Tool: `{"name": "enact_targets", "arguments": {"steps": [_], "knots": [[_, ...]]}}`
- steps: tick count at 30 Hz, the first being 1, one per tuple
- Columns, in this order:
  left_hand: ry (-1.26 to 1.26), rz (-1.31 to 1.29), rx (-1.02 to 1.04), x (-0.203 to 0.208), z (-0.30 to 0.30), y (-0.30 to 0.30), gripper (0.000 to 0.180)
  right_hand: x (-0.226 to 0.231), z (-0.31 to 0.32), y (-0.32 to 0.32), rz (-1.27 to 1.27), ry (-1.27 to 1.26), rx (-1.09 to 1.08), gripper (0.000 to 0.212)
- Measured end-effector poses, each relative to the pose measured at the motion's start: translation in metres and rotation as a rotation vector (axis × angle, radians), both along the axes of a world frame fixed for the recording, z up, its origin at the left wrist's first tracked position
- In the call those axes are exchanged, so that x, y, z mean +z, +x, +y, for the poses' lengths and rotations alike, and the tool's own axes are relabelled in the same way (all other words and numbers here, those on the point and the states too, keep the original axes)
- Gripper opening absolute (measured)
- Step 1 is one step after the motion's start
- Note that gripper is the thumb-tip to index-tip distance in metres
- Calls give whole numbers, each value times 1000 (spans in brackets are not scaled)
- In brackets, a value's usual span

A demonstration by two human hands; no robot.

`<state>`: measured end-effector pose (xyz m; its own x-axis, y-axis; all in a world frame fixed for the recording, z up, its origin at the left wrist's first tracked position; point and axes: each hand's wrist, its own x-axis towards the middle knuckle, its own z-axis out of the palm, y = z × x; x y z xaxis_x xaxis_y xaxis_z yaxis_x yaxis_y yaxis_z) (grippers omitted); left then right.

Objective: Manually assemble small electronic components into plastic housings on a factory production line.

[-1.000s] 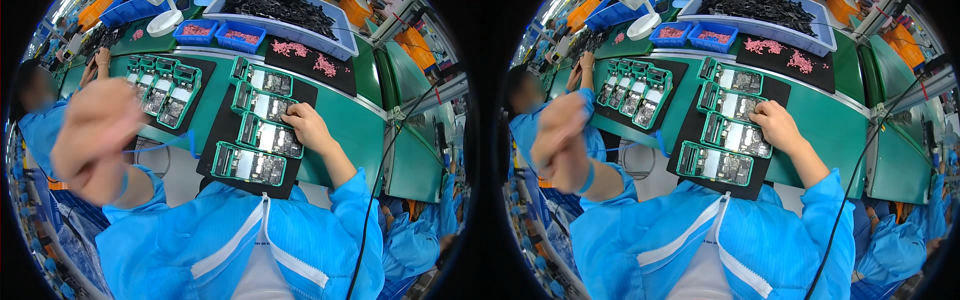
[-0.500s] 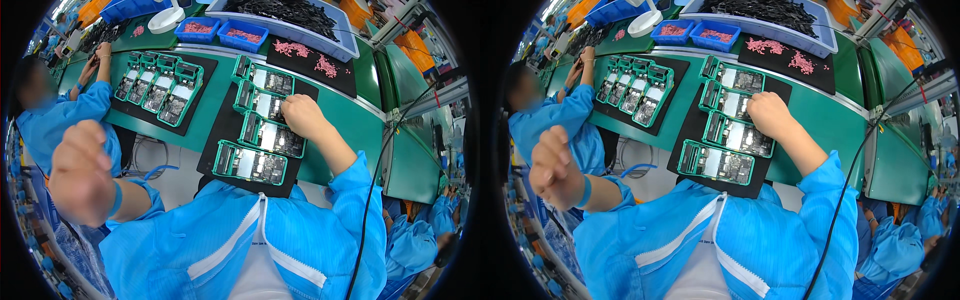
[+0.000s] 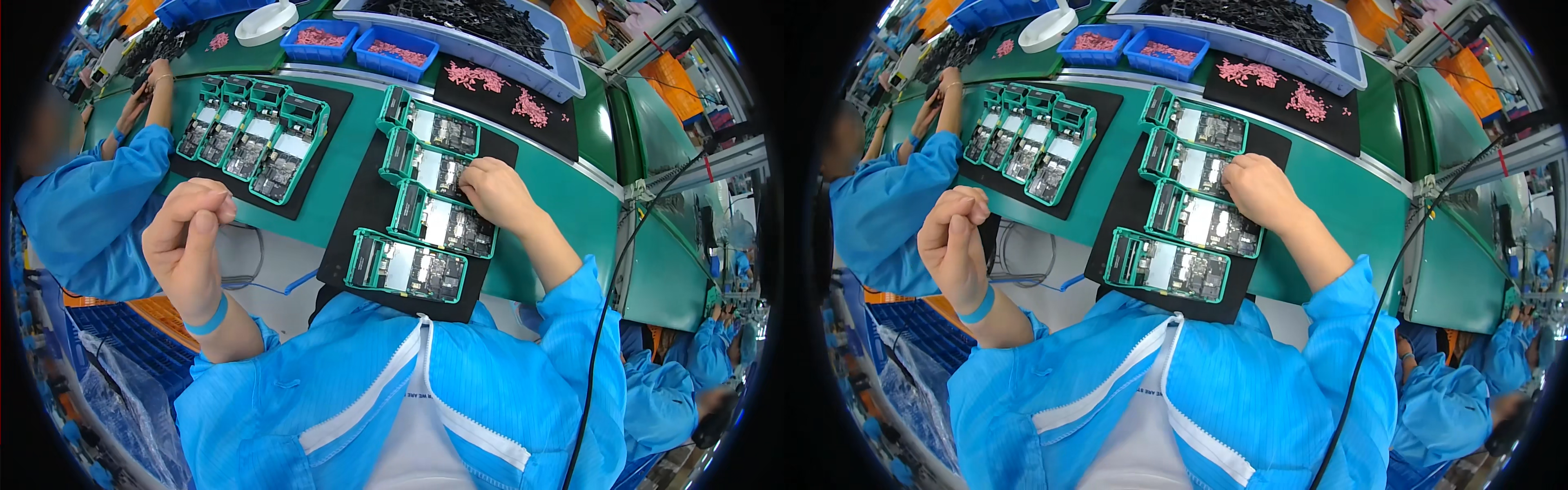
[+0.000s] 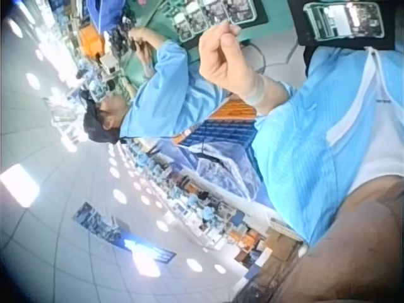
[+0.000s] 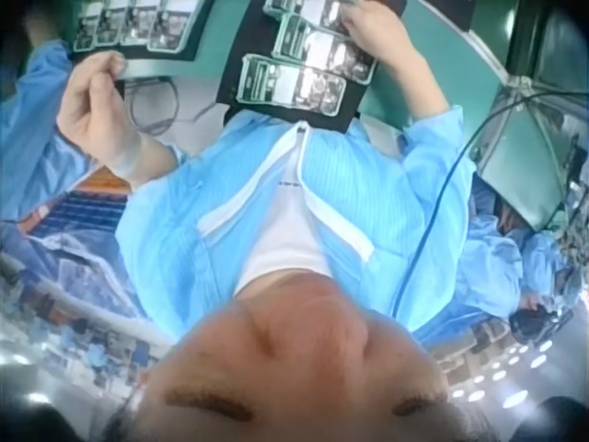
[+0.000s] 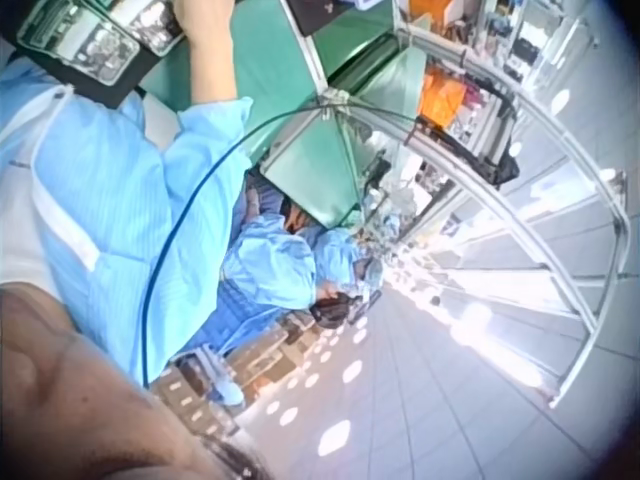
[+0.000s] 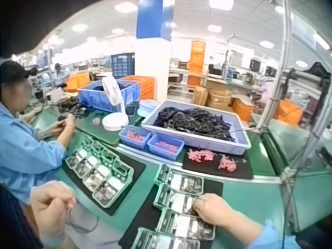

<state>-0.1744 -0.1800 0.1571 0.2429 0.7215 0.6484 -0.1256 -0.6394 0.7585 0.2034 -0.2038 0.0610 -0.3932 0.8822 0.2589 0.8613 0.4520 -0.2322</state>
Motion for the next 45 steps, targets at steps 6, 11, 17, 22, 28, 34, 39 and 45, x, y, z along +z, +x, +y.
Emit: {"name": "enact_targets", "arguments": {"steps": [6, 11, 17, 22, 28, 34, 39, 45], "knots": [[-32, 35, 28, 0, 2, -4, 17, -6, -35, 6, 52, -44, -112, 31], [-74, 33, 139, -5, 21, -19, 17, -11, -47, 6, 55, 91, -214, 34], [-207, 156, 420, -23, 77, -32, 20, -43, -62, 11, 678, 179, -790, 51], [-262, 31, 441, -53, 96, -35, 24, -56, -58, -47, 609, 4, -690, 71], [-226, 214, 567, -78, 127, -54, 22, -55, -22, -38, 781, 139, -777, 64], [-52, 600, 877, -108, 211, -114, 35, -43, -3, 41, 806, -73, -1079, 65], [-208, 795, 878, -122, 264, -140, 77, -67, 7, 58, 1089, 23, -898, 50], [-434, 1099, 907, -110, 276, -110, 95, -47, 9, 40, 1486, 245, -728, 21]]}}
